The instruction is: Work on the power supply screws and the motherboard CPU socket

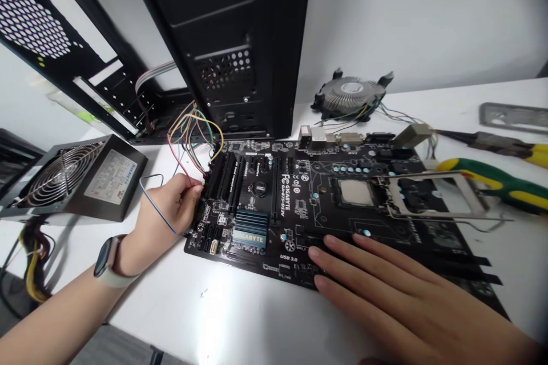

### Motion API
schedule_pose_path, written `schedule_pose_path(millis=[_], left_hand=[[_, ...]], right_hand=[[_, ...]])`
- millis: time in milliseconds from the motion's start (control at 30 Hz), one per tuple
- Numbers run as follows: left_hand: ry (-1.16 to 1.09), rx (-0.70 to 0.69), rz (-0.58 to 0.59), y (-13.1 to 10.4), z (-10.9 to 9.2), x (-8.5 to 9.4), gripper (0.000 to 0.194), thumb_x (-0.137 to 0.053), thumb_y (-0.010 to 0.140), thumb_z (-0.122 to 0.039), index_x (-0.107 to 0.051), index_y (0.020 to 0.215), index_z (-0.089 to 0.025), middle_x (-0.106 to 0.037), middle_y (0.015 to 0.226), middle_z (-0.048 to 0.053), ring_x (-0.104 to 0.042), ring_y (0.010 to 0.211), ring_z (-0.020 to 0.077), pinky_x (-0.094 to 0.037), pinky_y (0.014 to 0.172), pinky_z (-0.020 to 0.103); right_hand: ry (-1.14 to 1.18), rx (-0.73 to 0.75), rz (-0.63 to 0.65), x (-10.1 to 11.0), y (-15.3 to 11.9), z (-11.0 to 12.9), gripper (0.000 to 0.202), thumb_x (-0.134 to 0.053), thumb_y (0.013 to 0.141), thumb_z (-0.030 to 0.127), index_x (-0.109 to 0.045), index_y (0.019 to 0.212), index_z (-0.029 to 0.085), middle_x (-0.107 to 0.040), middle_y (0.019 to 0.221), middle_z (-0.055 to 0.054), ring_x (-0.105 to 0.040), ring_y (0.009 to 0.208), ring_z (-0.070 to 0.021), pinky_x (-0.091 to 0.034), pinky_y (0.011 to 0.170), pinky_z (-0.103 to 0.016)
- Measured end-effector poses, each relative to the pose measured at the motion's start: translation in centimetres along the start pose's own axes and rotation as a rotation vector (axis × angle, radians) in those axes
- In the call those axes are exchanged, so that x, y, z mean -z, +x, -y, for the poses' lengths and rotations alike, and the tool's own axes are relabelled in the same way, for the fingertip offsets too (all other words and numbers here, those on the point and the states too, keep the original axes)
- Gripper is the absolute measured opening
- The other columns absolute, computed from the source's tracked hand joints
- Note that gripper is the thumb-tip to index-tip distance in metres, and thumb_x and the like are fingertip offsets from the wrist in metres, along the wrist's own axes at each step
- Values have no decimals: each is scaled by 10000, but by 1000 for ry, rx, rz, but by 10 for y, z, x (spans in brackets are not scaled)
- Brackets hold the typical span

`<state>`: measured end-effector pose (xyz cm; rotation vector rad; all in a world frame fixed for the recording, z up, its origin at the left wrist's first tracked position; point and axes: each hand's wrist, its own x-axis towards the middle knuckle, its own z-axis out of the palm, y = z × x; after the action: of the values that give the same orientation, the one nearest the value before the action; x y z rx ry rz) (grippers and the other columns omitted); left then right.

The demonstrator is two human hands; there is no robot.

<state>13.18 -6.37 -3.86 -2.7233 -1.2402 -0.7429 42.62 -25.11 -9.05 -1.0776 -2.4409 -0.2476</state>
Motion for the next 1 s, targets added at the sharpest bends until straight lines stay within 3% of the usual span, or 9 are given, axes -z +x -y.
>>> schedule_pose_path(millis=[333,567,800,900,1000], left_hand=[[-14,-28,-11,2,11,-10,115,-477,863,-278,-530,778,-221,-594,557,-12,-554,443,166,-367,472,251],[-148,-77,-46,3,17,-11,119,-458,937,-253,-475,823,-221,-654,603,-27,-631,494,133,-411,470,205],[-255,-230,58,11,19,7,205,-499,918,-227,-583,735,-188,-607,531,-33,-542,419,103,-394,432,200],[-304,-318,104,15,20,17,189,-476,884,-182,-634,782,-176,-680,643,-1,-612,514,117,-464,502,206],[-366,-409,129,19,25,20,204,-472,845,-165,-675,865,-160,-752,861,70,-714,761,174,-555,670,255]], right_hand=[[69,-38,-35,-1,1,2,477,-480,920,253,-532,1385,158,-434,1500,-83,-391,1414,-256,-408,1131,-450],[6,18,-70,5,14,0,430,-491,854,210,-606,1260,127,-593,1348,-111,-571,1233,-261,-518,967,-437],[-60,72,-66,13,22,-4,432,-495,822,226,-617,1222,120,-656,1253,-109,-628,1141,-250,-572,863,-415],[-48,71,-44,11,19,-5,467,-512,806,235,-608,1249,125,-644,1274,-109,-615,1168,-246,-568,898,-407],[-38,49,-33,6,13,-3,511,-493,793,227,-588,1285,129,-614,1322,-110,-592,1208,-246,-562,933,-421]])
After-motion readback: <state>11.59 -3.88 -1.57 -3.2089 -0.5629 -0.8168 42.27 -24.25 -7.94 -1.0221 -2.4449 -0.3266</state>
